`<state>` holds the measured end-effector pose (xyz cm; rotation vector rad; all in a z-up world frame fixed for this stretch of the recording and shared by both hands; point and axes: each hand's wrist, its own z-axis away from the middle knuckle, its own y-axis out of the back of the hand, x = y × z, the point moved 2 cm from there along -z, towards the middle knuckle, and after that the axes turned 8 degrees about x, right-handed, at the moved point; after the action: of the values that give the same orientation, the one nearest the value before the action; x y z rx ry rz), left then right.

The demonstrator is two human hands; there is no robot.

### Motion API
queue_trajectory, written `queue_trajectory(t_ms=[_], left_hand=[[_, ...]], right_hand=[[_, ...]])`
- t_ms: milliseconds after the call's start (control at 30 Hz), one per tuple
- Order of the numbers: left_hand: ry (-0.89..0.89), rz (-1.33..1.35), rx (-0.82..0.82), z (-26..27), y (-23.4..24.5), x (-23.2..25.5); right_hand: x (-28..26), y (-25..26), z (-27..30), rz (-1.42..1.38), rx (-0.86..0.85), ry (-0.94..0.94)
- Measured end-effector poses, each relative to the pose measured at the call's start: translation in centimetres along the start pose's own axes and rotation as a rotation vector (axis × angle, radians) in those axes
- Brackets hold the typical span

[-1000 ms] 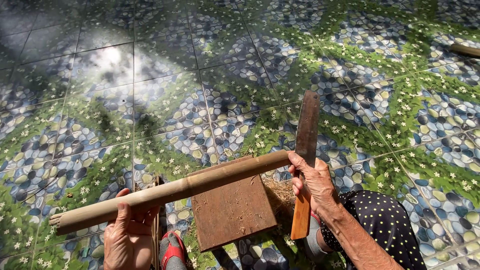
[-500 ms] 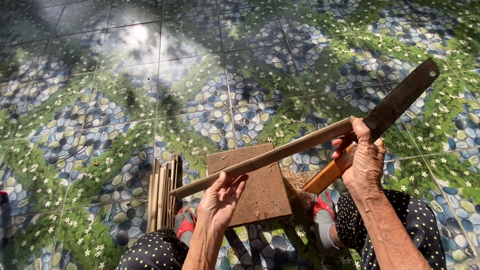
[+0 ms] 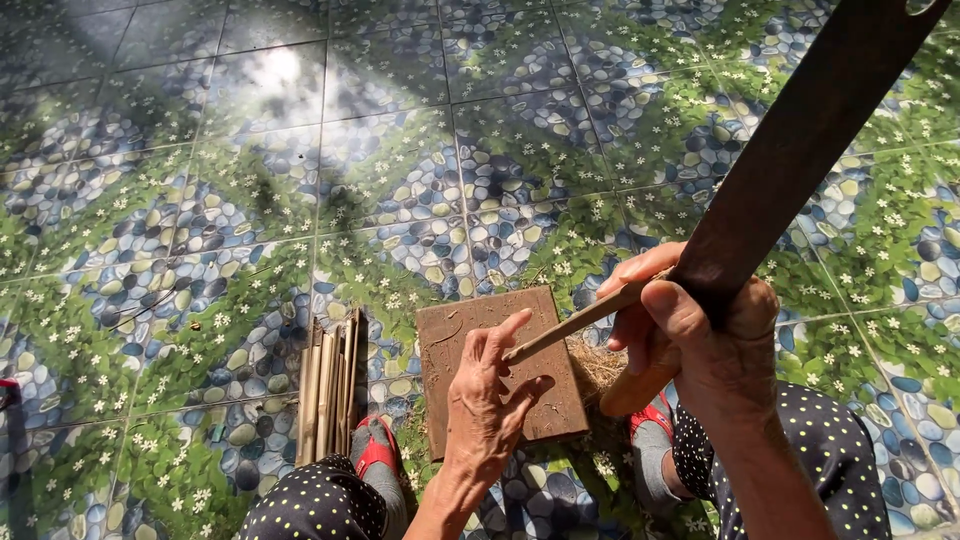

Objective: A person uses a large knife to shave and smooth strips of bamboo while sitting on the floor.

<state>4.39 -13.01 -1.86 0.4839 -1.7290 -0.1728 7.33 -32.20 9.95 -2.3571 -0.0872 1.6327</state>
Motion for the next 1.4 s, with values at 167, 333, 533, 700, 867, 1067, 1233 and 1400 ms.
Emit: queue_trajectory(t_ms=[167,333,533,700,867,1067,1233,1400], left_hand=[[-0.335,-0.369,0.126,-0.2,1.1,1.0],[-0.256,-0.042,0.331,-1.1,2.4,-0.5],[0.157,0.296,0.376,-1.8,2.2,-4.7],[0.418,0.465,0.336,-1.7,4.0,-2.6],[0.57,0.681,0.462,-1.8,4.4,-5.1],[0.592,0.682,0.475,-1.2,5.4,-5.4],[0.629,0.714,0.463,-0.8,5.7,-6.3],[0.765,0.665,0.406,-0.6,7.3,-5.7]], right_hand=[[-1.0,-2.2,1.4,-0.058,-0.204,-0.142],[2.2,-1.9,0.6,-0.028,-0.193,-0.254],[11.6,-0.8,2.9,0.137,-0.045,-0.765],[17.5,0.9,7.6,0.012,0.002,-1.028],[17.6,0.9,9.9,0.016,-0.029,-1.224],[18.8,1.0,10.6,-0.007,-0.001,-1.258],[19.8,1.0,10.4,0.045,-0.013,-1.262],[20.0,0.7,10.0,0.08,-0.005,-1.277]])
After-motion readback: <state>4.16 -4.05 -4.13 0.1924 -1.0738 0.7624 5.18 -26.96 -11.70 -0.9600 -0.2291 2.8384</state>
